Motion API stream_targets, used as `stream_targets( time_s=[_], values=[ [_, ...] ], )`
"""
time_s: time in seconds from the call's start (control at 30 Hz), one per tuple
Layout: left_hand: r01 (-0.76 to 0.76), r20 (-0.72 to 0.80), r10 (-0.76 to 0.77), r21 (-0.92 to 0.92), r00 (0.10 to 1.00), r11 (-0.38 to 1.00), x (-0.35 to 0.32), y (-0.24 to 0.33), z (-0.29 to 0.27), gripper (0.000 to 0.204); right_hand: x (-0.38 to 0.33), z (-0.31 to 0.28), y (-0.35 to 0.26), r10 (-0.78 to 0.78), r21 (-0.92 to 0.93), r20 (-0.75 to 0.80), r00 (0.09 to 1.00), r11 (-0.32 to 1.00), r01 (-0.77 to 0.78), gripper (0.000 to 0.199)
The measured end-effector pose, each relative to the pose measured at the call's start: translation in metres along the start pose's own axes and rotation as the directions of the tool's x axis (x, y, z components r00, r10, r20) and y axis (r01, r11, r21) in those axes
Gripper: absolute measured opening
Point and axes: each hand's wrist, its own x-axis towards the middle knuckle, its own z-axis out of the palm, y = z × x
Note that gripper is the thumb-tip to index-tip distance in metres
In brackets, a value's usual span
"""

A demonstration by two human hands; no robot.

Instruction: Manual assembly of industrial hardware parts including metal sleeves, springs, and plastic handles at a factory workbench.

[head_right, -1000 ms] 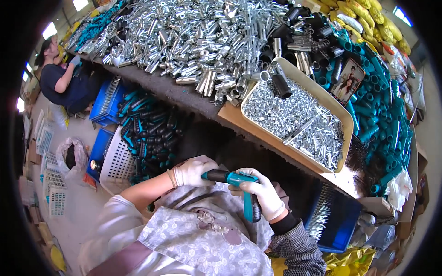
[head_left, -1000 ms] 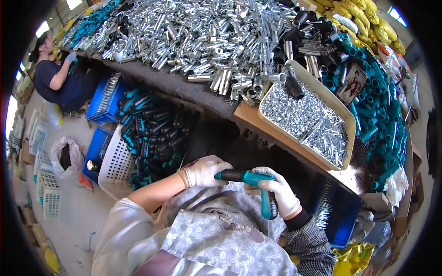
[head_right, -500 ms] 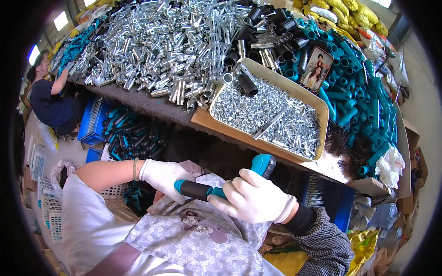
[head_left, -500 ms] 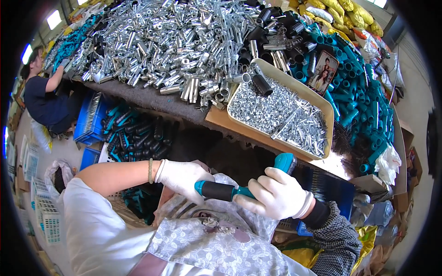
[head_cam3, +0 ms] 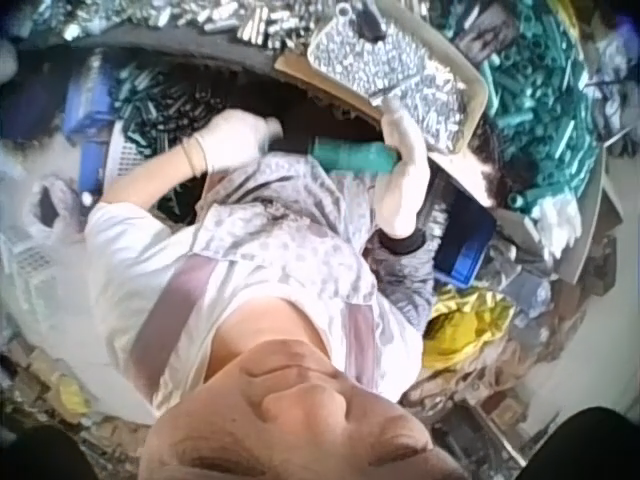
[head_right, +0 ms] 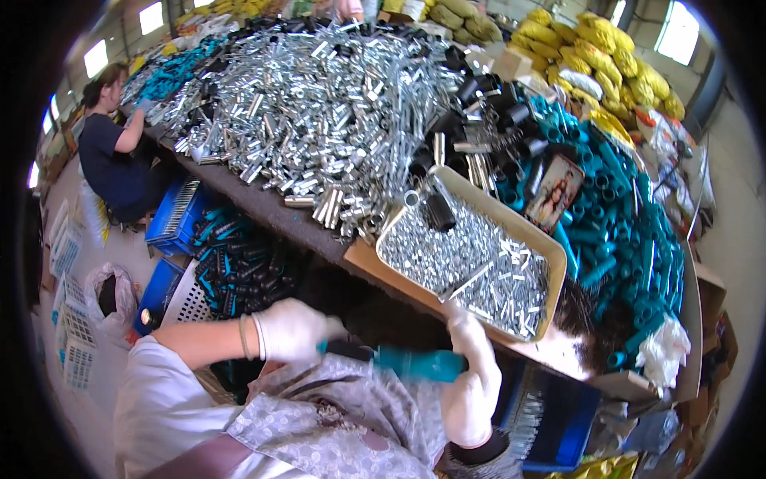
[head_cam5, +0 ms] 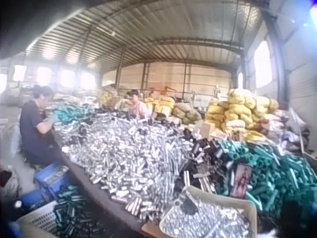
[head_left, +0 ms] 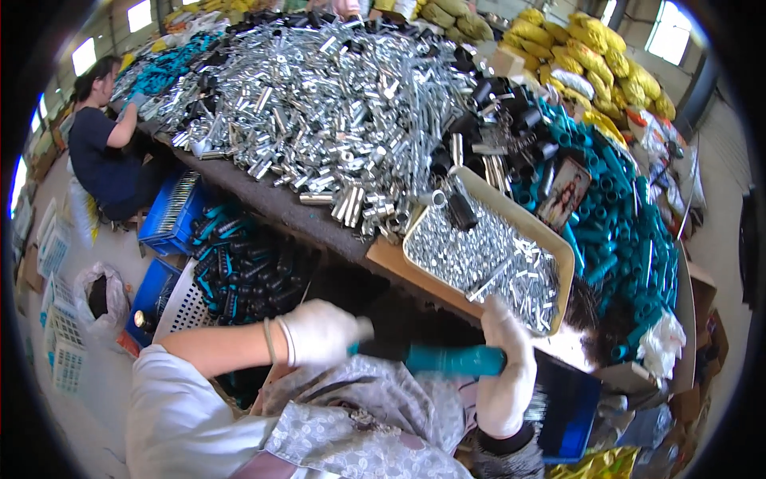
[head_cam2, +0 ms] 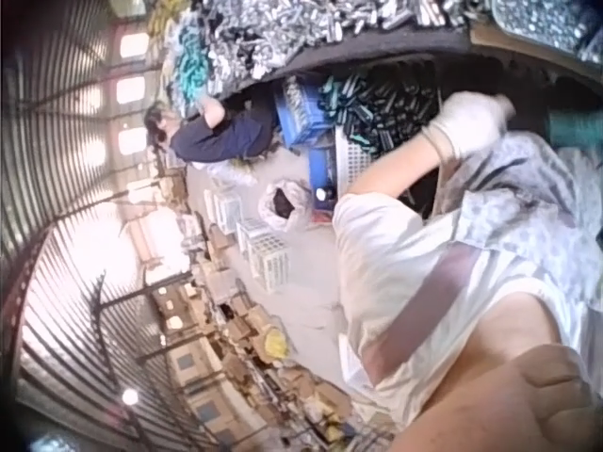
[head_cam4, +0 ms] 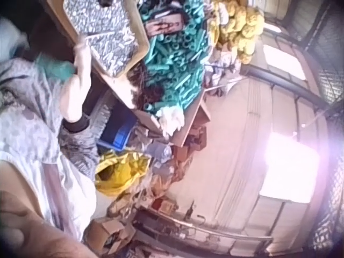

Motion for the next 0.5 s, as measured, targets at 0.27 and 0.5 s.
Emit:
stream_targets(
  time_s=[0.27,0.5],
  values=[
    [-0.012,-0.34,-0.129,-0.382,0.932,0.924,-0.006,-0.007,0.041,0.023,0.001,0.025,-0.002,-0.321,-0.124,0.224,0.92,0.927,0.353,0.025],
    [0.055,-0.361,-0.32,-0.584,0.876,0.81,-0.009,-0.014,0.062,0.031,0.001,0.037,-0.01,-0.289,-0.186,0.295,0.911,0.918,0.351,0.031]
  ],
)
